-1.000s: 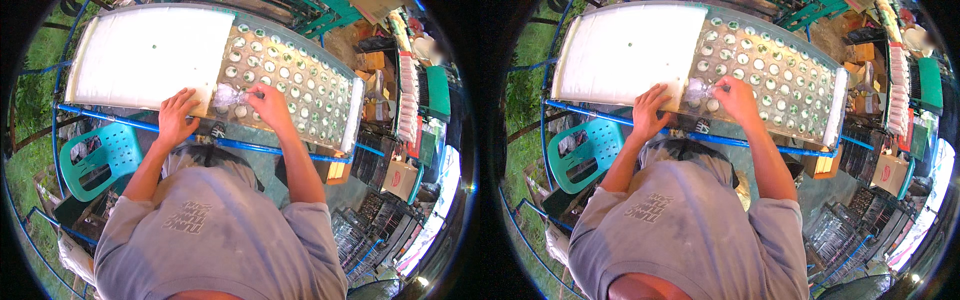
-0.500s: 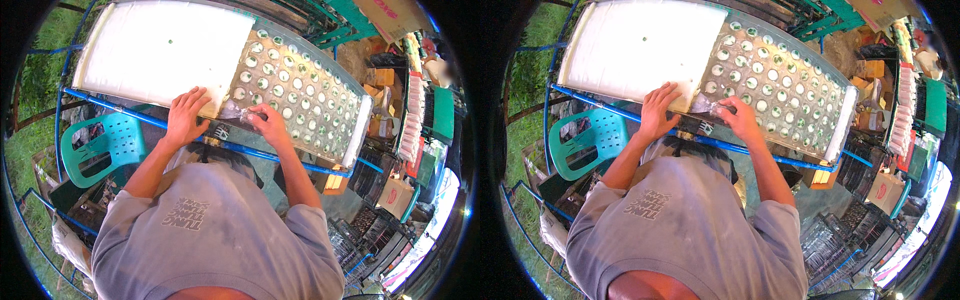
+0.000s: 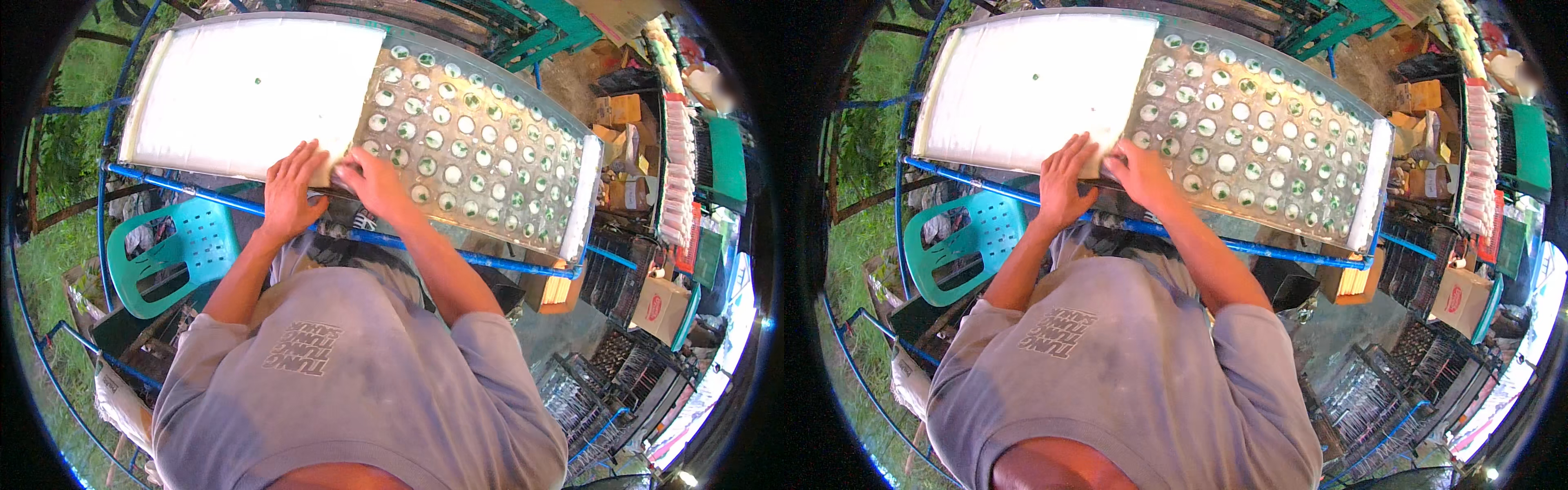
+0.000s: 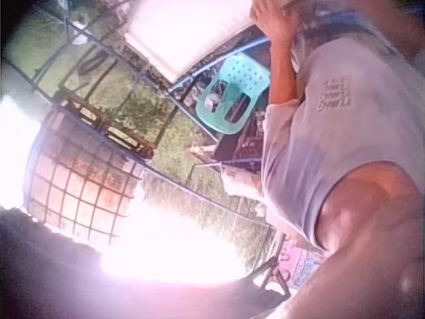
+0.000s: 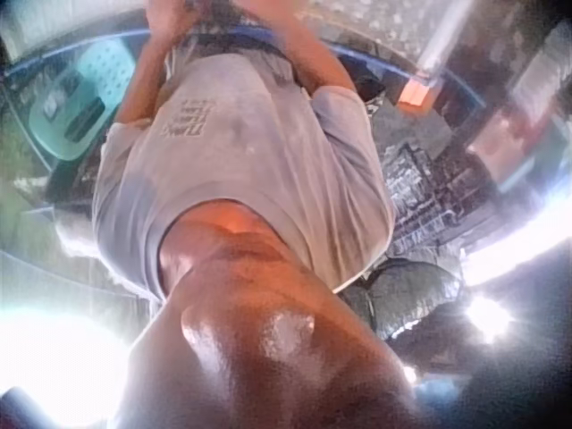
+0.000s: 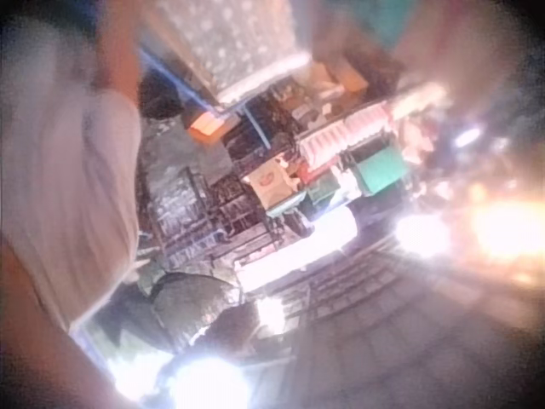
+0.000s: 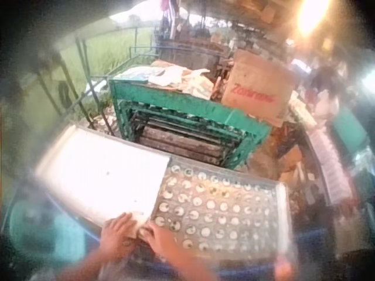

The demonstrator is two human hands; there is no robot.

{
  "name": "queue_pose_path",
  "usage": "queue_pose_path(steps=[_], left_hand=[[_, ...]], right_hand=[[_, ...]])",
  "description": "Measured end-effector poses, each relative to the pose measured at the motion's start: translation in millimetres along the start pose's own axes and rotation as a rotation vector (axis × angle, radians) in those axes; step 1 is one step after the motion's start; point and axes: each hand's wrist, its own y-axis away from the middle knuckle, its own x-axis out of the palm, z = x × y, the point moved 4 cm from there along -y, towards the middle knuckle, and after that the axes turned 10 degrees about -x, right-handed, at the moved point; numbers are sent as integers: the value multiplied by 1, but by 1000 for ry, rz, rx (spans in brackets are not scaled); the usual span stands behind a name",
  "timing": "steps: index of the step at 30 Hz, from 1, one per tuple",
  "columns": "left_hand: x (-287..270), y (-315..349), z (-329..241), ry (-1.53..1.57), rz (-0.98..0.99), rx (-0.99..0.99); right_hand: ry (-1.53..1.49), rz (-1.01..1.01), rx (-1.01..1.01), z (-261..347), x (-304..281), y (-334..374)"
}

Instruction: The person uses a metal spatula to spread a white paste onto a large sheet of dough on a tray. They then place small green vegetable pieces into circular indentations on the tray and fold the dough over them to form individual portions.

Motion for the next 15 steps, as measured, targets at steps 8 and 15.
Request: queue_pose_path(steps=[8,15], left_hand=[[-2,1,2,-56,35,5],[-1,4,5,-60,69,58]], right_hand=[[52,115,130,-27,-75,42],[13,-61,217,-41,-97,52]])
